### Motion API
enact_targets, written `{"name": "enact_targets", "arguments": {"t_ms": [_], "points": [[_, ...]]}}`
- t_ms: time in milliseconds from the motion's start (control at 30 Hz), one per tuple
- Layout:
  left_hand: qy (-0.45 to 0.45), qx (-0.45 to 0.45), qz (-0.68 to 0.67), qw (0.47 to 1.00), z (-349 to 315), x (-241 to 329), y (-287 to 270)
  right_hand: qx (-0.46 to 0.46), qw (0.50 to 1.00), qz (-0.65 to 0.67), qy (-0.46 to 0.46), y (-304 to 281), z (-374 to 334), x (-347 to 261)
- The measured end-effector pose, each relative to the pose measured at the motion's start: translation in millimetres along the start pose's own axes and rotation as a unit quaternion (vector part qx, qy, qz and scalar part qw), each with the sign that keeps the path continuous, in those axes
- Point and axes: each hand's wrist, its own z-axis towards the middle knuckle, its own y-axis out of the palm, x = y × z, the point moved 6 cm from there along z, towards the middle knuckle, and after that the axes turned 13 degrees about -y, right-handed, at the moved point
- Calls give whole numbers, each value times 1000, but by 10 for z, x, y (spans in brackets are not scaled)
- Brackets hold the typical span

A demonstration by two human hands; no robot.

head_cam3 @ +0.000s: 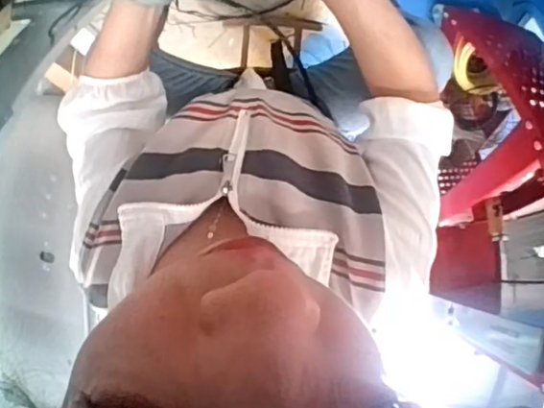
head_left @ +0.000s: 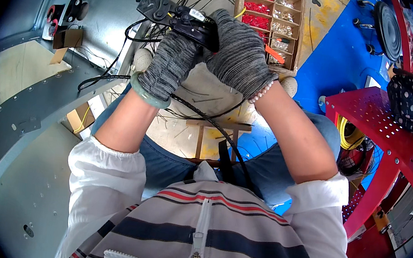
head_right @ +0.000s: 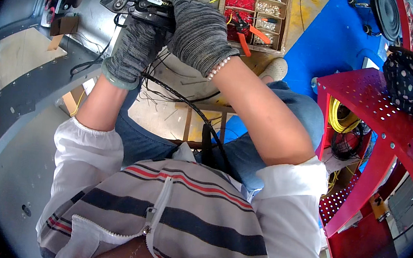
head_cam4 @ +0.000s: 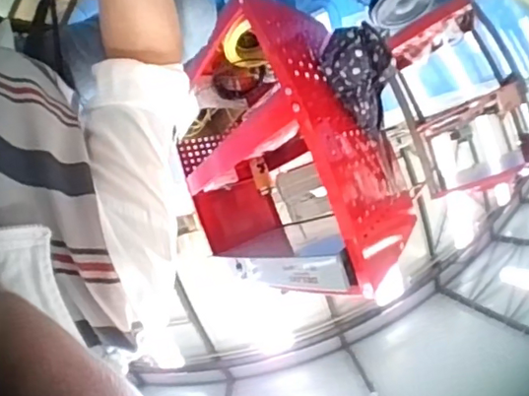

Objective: The person sits on the floor and uses pliers to strip the insulation from multiple black and yellow wires. They repeatedly cut and remove the outer sheath, then select small connectors from a compartmentalized box and attach them to the wire ends.

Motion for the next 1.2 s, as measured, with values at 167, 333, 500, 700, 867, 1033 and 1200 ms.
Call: {"name": "enact_targets", "arguments": {"t_ms": [167,333,500,700,867,1033,1200], "points": [[-109,-72,-416,900,-40,-230,206,11,999,-9,-38,-42,-2,-8],[-334,-166,-714,592,50,-175,128,145,976,142,-75,-169,-91,160],[-336,-155,-702,609,37,-194,43,191,896,396,57,-165,-101,804],[-296,-167,-781,524,20,-242,68,285,794,446,299,-110,-358,1744],[-319,-145,-763,543,42,-192,-19,248,863,295,328,-250,-183,2799],[-298,-163,-778,529,4,-206,-76,361,767,383,367,-463,-130,2975],[-301,-176,-751,561,-33,-182,-83,312,807,386,320,-656,-263,2254]]}}
